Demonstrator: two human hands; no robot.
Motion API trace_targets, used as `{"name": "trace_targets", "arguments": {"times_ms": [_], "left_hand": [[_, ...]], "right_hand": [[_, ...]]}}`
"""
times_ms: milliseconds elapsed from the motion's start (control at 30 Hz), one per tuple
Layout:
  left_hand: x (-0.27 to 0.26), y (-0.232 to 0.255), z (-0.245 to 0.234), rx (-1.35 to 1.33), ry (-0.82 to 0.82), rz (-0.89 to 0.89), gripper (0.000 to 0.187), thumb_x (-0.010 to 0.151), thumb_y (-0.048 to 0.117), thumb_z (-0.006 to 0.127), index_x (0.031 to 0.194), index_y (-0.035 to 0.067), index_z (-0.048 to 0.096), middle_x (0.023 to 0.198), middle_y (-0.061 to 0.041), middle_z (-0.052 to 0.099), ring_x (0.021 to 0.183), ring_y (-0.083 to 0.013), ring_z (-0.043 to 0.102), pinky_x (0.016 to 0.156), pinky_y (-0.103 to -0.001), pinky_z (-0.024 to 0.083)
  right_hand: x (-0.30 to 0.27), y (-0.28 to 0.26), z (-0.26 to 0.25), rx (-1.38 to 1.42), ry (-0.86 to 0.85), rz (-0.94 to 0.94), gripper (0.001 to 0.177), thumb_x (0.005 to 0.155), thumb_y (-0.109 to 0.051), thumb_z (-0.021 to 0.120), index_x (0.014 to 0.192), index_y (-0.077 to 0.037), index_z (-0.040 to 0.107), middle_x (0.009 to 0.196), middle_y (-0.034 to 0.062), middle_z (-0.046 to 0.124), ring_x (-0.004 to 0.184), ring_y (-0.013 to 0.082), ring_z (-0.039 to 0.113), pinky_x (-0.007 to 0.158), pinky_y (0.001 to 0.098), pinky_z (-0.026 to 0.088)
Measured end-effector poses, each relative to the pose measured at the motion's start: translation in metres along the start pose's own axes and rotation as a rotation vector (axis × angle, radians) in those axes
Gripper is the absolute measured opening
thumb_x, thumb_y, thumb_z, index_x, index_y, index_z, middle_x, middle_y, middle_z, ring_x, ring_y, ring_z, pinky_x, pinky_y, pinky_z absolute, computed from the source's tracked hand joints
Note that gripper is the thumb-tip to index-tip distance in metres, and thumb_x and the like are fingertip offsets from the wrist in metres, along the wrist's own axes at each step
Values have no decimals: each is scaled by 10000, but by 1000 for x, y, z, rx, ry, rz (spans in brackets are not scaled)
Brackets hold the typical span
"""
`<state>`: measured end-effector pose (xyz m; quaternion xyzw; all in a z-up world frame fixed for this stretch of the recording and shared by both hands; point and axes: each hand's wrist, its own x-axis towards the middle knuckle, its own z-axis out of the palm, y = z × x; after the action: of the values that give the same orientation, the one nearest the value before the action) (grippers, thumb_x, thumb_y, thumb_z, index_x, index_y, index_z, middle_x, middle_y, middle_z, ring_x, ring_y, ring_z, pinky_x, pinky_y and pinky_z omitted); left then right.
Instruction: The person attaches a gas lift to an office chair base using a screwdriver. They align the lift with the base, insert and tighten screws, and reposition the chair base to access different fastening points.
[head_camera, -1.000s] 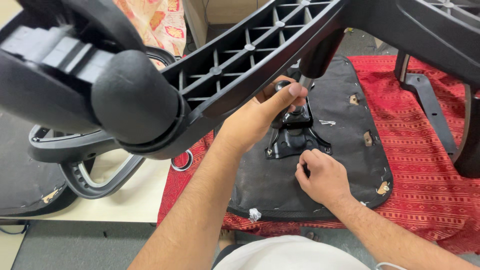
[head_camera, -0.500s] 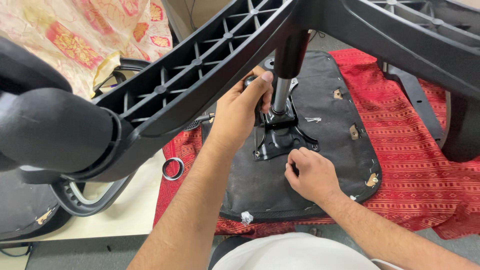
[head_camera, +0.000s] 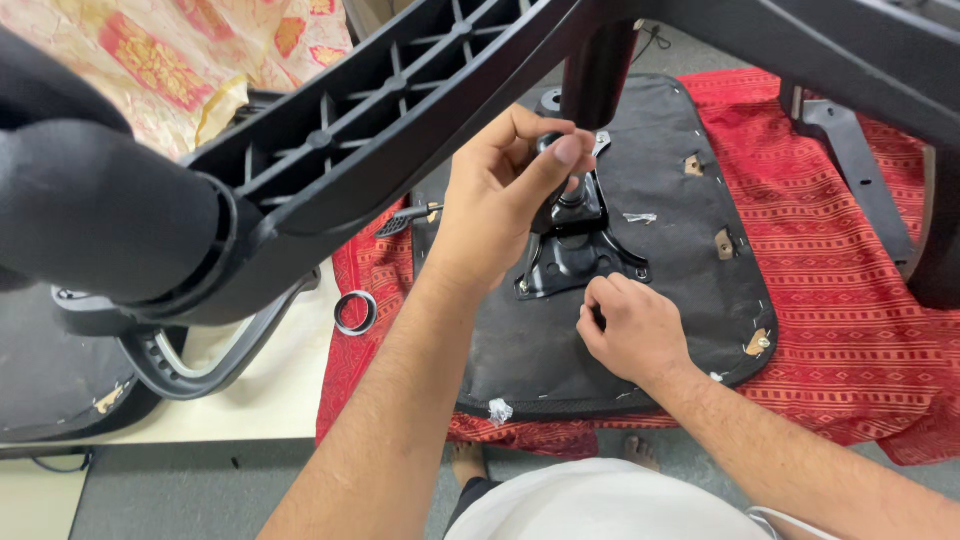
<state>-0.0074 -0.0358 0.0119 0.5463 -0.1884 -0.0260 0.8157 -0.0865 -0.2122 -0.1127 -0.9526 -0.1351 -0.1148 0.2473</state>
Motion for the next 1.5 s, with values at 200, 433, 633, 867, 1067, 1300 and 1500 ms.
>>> {"name": "trace_targets", "arguments": {"times_ms": [200,433,633,867,1067,1300,1500], "left_hand": [[-1,2,1,367,144,31,349,875,134,860,861,78,516,730,19,635,623,-31,585,548,-208,483],[-2,-2,-12,319,224,135,250,939,260,821,904,81,650,747,69,590,640,-20,525,566,-191,422],[-9,-4,-21,272,273,71,312,943,338,783,937,48,667,756,44,598,645,-48,563,580,-216,461],[-20,12,-27,-30,154,-10,319,985,350,721,1161,84,709,925,0,665,848,-71,608,782,-209,508],[-24,19,-13,495,239,-2,311,844,268,837,973,43,667,826,49,658,749,-22,609,661,-185,507],[-13,8,-10,460,277,99,343,931,316,809,805,90,584,683,52,587,630,-27,534,581,-197,433],[-12,6,-19,203,331,58,313,968,319,739,877,66,578,704,16,563,619,-86,548,587,-255,484]], "right_hand": [[0,0,1,-16,-16,15,147,824,-192,708,800,-106,591,724,46,584,718,267,652,625,427,518],[0,0,1,-23,-25,21,142,834,-185,703,798,-103,592,713,36,579,703,245,650,621,410,520],[-1,-1,1,-29,-16,18,146,836,-188,707,803,-102,594,719,35,583,710,247,653,626,411,522],[-1,-2,1,-27,-12,20,139,830,-192,711,809,-108,602,731,33,600,706,247,663,624,414,526],[-1,-2,2,-32,-4,9,142,819,-196,717,813,-108,605,740,34,605,712,249,665,629,417,529],[-2,0,4,-36,-2,4,139,835,-195,713,816,-107,607,745,33,600,726,250,663,636,417,526],[-2,1,3,-41,-13,5,142,841,-195,715,820,-106,606,747,28,599,726,244,661,635,412,524]]}}
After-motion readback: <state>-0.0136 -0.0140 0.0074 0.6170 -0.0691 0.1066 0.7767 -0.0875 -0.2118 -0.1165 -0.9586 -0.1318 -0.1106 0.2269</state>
